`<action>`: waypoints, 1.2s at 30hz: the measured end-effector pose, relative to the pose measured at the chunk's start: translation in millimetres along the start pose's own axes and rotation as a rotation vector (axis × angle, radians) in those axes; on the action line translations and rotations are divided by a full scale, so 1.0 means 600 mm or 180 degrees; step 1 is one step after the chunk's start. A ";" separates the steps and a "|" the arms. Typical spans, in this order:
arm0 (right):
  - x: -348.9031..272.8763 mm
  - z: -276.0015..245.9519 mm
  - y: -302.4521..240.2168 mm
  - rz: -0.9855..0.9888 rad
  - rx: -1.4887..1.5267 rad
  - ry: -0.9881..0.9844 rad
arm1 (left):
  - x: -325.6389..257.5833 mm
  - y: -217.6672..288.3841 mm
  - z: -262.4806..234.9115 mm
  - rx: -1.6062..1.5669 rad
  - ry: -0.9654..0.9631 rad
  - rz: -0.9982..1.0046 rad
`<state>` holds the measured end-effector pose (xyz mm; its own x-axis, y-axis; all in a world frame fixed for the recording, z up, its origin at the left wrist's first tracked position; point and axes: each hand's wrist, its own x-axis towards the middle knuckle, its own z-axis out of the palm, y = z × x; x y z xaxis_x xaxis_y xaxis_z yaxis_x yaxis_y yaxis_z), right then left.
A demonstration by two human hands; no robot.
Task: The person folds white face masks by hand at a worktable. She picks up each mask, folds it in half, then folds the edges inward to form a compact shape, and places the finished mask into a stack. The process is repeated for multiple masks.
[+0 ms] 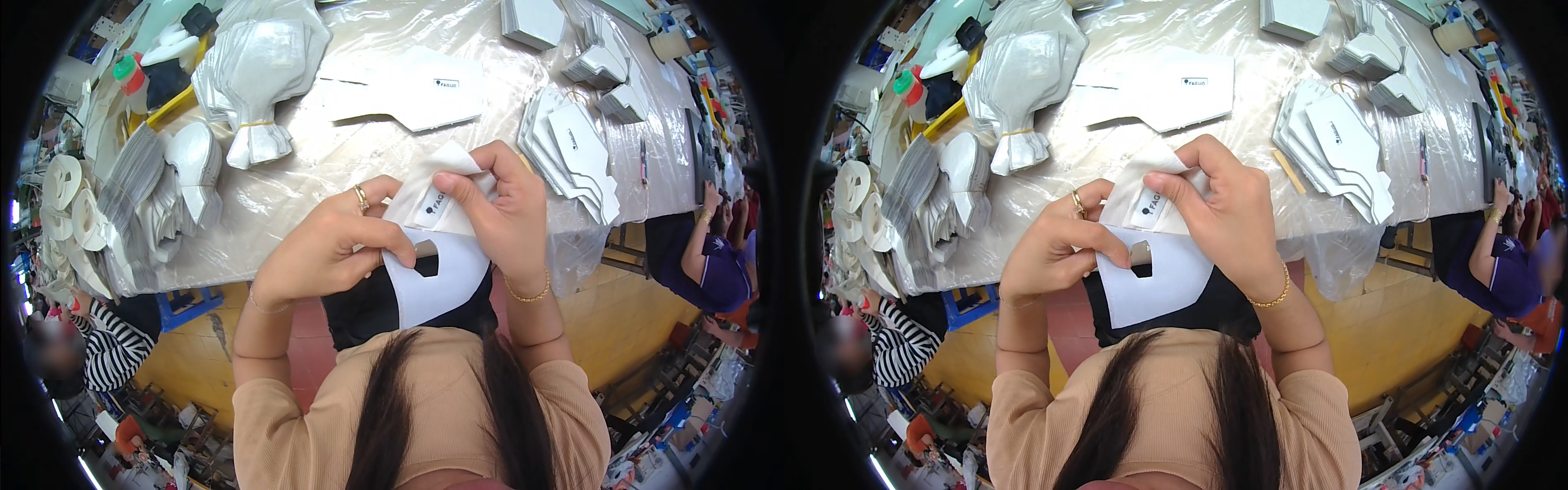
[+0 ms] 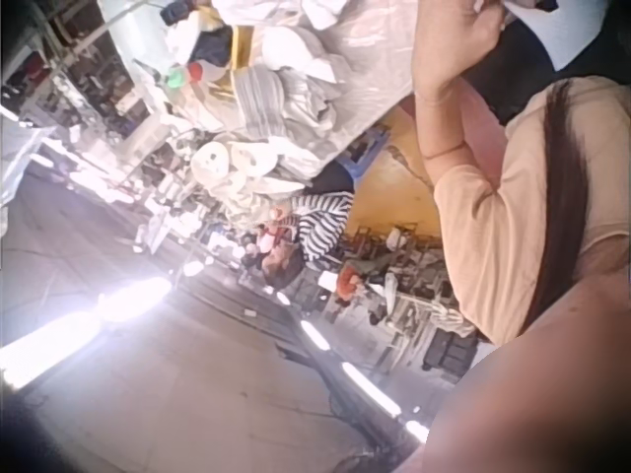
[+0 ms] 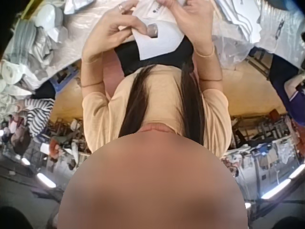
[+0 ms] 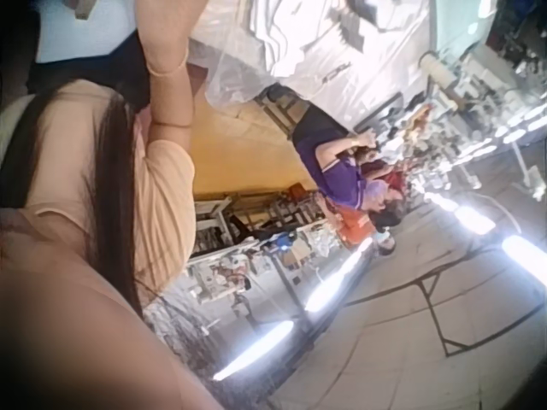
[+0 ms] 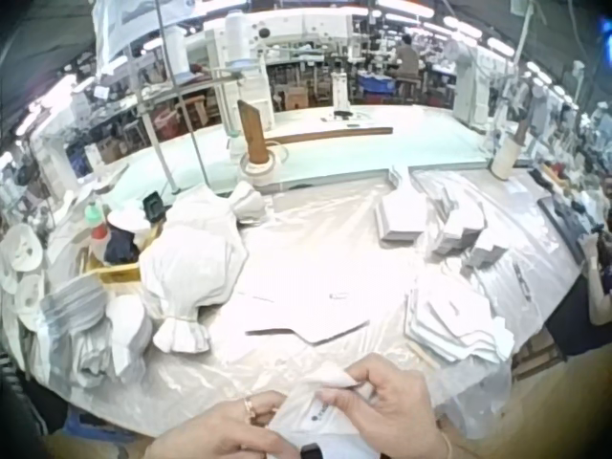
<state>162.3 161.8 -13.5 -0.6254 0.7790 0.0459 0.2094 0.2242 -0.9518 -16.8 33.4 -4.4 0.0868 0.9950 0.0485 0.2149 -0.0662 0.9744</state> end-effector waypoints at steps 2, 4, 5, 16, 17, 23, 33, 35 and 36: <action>0.000 0.004 -0.002 0.0089 0.0064 0.0070 | 0.000 -0.001 0.000 0.0099 0.0057 0.0005; 0.002 0.004 -0.003 0.0044 0.0065 0.0091 | 0.002 -0.001 0.005 -0.0103 0.0236 -0.0169; 0.004 0.003 -0.003 0.0017 -0.0007 0.0074 | 0.004 0.000 0.013 -0.0355 0.0388 -0.0348; 0.005 -0.003 0.016 -0.0459 0.1214 0.0250 | 0.013 0.003 0.007 -0.0369 0.0352 -0.0859; 0.005 -0.013 0.015 -0.0649 0.0989 0.0263 | 0.012 0.001 0.007 -0.0360 0.0374 -0.0853; -0.007 -0.047 0.005 -0.1067 0.0068 -0.0316 | 0.010 -0.013 0.014 -0.0773 0.0636 -0.0739; -0.022 -0.036 -0.027 -0.0499 -0.0323 -0.0106 | 0.008 -0.015 0.044 -0.1305 0.1209 -0.0849; -0.019 -0.029 -0.025 -0.0425 -0.0139 -0.0092 | 0.007 -0.021 0.054 -0.1591 0.1359 -0.0838; -0.018 -0.025 -0.022 -0.0379 -0.0061 -0.0094 | 0.005 -0.027 0.058 -0.1721 0.1371 -0.0875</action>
<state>177.7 159.3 3.4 -0.6684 0.7287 0.1491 0.1465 0.3255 -0.9341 13.7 35.0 -27.4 -0.3140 0.9188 -0.2391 -0.3444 0.1245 0.9305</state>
